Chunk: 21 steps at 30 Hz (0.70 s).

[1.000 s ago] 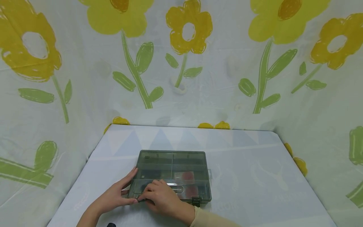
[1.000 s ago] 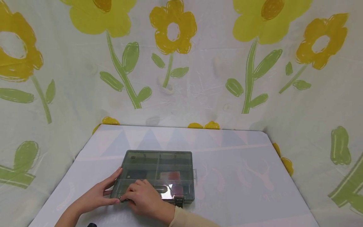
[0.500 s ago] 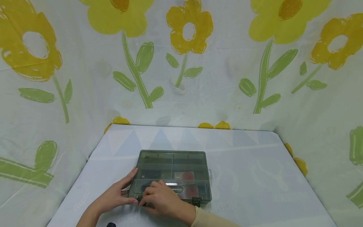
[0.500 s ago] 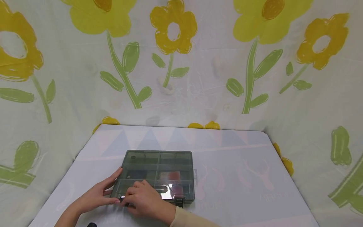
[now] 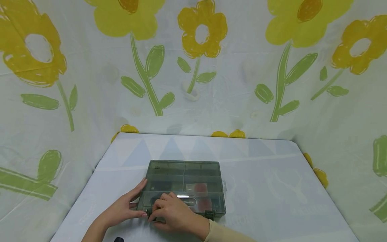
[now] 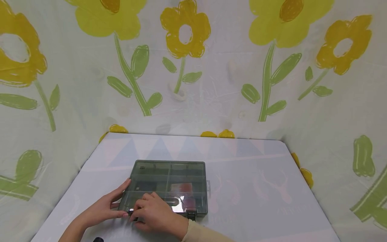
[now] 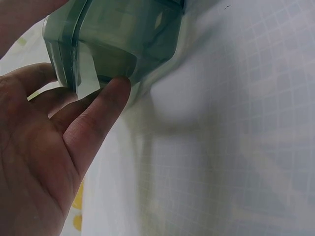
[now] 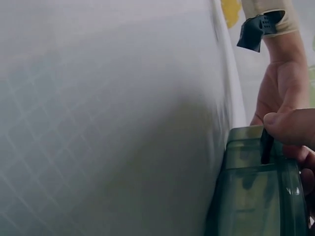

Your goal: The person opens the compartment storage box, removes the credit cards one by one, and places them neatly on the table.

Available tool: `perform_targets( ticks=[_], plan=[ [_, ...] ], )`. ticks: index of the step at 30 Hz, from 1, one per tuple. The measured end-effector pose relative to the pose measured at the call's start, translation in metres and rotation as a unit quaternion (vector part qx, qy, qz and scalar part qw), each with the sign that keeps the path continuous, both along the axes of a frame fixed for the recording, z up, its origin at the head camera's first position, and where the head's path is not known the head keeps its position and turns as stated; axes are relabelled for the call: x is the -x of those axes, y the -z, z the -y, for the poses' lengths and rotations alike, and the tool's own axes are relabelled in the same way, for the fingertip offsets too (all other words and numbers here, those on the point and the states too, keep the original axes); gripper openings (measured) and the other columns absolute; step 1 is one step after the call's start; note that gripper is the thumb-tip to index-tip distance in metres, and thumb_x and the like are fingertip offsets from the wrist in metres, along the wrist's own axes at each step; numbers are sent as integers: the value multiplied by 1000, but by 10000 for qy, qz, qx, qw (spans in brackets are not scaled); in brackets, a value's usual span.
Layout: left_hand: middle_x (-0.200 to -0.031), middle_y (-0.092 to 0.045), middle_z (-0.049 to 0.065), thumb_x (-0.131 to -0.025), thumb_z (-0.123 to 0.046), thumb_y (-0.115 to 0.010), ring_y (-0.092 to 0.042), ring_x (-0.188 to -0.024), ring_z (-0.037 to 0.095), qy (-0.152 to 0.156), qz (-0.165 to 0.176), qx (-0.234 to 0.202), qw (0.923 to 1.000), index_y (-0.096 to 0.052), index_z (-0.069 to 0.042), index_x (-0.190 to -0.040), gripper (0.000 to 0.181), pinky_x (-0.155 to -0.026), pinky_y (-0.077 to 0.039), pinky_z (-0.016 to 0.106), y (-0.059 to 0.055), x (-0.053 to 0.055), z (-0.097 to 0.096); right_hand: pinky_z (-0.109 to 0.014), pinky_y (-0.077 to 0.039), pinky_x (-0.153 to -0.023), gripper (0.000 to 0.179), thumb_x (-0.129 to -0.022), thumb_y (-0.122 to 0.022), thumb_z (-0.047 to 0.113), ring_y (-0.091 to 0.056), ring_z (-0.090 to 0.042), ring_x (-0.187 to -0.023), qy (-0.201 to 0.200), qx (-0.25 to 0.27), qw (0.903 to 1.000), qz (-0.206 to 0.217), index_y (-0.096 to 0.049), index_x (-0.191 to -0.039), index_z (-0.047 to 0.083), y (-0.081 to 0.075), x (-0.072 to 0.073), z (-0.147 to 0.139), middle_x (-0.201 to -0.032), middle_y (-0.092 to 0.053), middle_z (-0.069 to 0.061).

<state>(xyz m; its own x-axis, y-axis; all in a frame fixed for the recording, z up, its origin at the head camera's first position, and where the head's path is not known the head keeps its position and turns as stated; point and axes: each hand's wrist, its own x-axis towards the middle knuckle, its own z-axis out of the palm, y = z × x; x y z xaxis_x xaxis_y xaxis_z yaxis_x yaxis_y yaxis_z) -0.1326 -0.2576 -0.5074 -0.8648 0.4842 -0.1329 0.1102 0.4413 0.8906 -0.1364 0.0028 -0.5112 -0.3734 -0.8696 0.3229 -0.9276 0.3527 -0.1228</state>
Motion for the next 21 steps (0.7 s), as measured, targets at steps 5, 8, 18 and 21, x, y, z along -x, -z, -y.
perform_targets(
  ticks=[5,8,18,21],
  plan=[
    [-167,1,24,-88,-27,-82,-21,-145,57,-11,5,4,10000,-9,-16,-165,107,-101,-55,52,-1,-1,0,-7,-25,-75,18,-92,-78,36,-45,2,-88,-98,260,9985,480,-77,-110,35,-1,1,-2,-106,-63,17],
    [-167,1,23,-88,-27,-81,-21,-145,57,-5,7,-21,10000,-9,-17,-165,106,-101,-55,52,0,-1,-1,-6,-30,-78,19,-94,-76,31,-48,3,-91,-149,484,9951,844,-76,-113,32,-1,2,-5,-108,-62,15],
    [-167,1,24,-88,-27,-82,-20,-145,57,-21,-6,-13,10000,-10,-14,-165,107,-100,-56,52,1,-1,-2,-7,-42,-90,24,-95,-75,17,-56,-5,-99,-243,1044,9822,1542,-74,-119,19,-3,5,-25,-111,-61,5],
    [-168,1,23,-87,-27,-83,-20,-145,57,-61,-4,-11,10000,-10,-14,-165,107,-100,-56,52,1,-1,-1,-7,-43,-87,24,-96,-73,17,-54,-5,-99,-177,1021,9808,1652,-73,-120,19,-4,7,-34,-111,-59,5]
  ],
)
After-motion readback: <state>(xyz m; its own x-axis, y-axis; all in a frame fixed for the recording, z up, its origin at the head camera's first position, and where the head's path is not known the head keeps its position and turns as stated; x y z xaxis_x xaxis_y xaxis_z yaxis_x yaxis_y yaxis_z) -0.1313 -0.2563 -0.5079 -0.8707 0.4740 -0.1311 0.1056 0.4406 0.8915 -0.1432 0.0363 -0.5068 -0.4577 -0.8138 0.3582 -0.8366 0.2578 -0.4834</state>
